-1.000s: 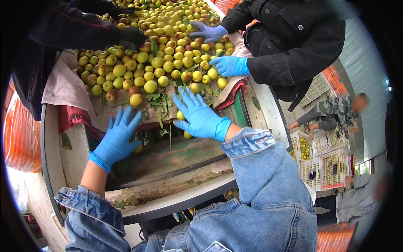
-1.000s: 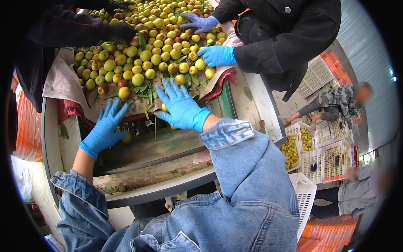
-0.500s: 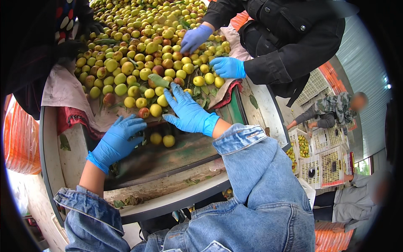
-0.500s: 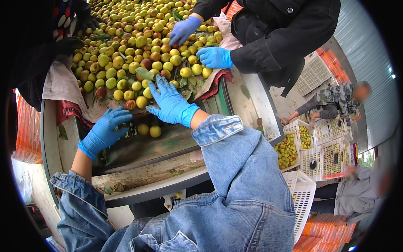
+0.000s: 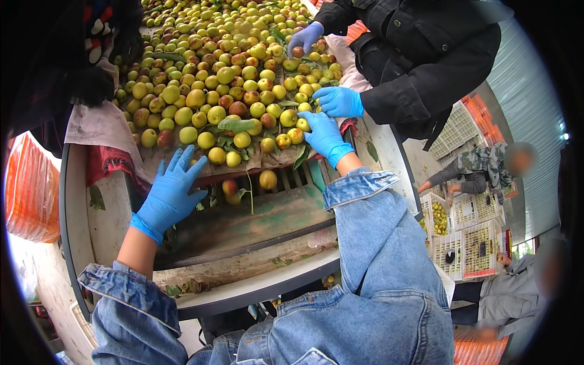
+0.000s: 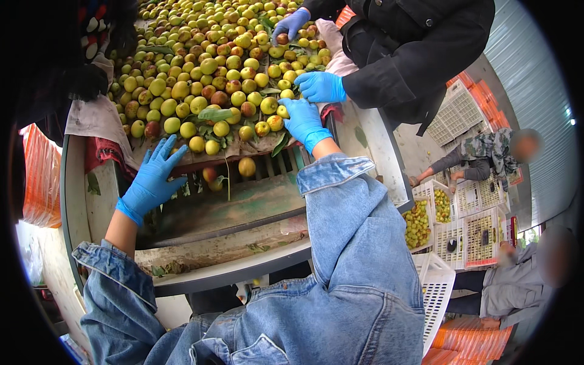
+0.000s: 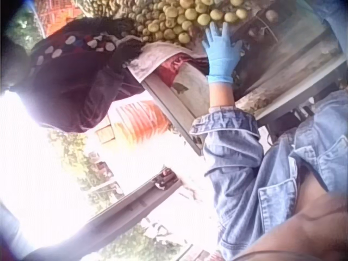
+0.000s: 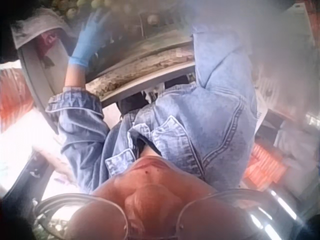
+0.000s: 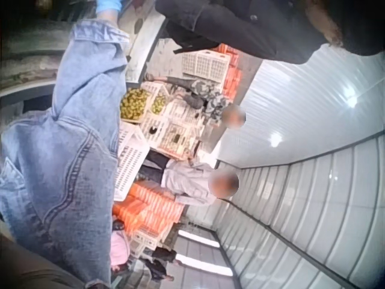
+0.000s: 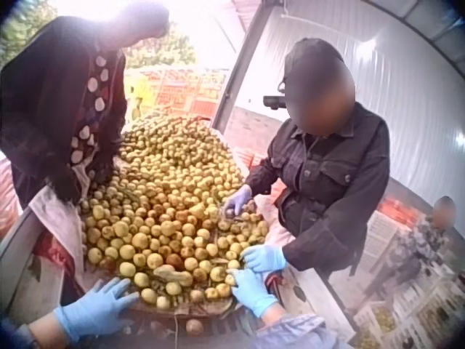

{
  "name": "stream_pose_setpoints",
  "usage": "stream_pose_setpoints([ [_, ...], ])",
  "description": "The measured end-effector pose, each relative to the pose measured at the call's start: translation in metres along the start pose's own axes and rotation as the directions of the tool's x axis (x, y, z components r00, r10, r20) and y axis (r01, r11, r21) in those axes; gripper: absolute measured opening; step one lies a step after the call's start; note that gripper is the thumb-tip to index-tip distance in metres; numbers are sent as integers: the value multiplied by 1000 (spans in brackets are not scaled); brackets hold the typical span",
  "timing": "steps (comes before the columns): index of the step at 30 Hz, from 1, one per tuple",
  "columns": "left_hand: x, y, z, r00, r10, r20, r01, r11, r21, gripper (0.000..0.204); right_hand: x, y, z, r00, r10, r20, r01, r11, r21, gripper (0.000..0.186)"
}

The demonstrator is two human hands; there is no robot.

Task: The person sorts olives on a conveyor belt, picking them up and placing them into crates. The person wears blue gloves and works alongside others in a processing area.

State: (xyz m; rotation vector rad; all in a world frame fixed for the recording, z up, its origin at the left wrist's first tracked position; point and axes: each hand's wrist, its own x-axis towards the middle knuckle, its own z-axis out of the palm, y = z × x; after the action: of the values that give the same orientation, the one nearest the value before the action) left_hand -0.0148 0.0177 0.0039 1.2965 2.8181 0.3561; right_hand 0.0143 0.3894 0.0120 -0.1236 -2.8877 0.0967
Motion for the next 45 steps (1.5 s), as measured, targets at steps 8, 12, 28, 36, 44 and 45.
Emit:
stream_pose_setpoints([
  [8, -11, 0, -6, 1000, 9, 25, -9, 1000, 13, 64, -26, -60, -68, 998, 12, -59, 14, 909, 417, 55],
  [12, 2, 6, -10, 984, 148, 101, -109, 942, -316, 48, -46, -67, -71, 1000, 2, -28, 19, 699, 715, 57],
  [28, -6, 7, -10, 967, 233, 100, -172, 892, -417, 29, -41, -98, -86, 951, -62, 302, -265, 337, 904, 15],
  [36, 5, -4, -5, 947, 3, -323, 12, 999, 47, 62, 37, -114, -1, 963, -260, 77, 259, 966, 22, 61],
  [44, -9, -4, 1, 988, 114, -108, -118, 992, -36, 61, -14, -159, -37, 780, -581, 234, 568, 813, 126, 49],
  [45, -7, -7, -3, 993, 71, -96, -78, 994, -76, 56, 0, -158, -38, 774, -612, 165, 585, 790, 183, 44],
])
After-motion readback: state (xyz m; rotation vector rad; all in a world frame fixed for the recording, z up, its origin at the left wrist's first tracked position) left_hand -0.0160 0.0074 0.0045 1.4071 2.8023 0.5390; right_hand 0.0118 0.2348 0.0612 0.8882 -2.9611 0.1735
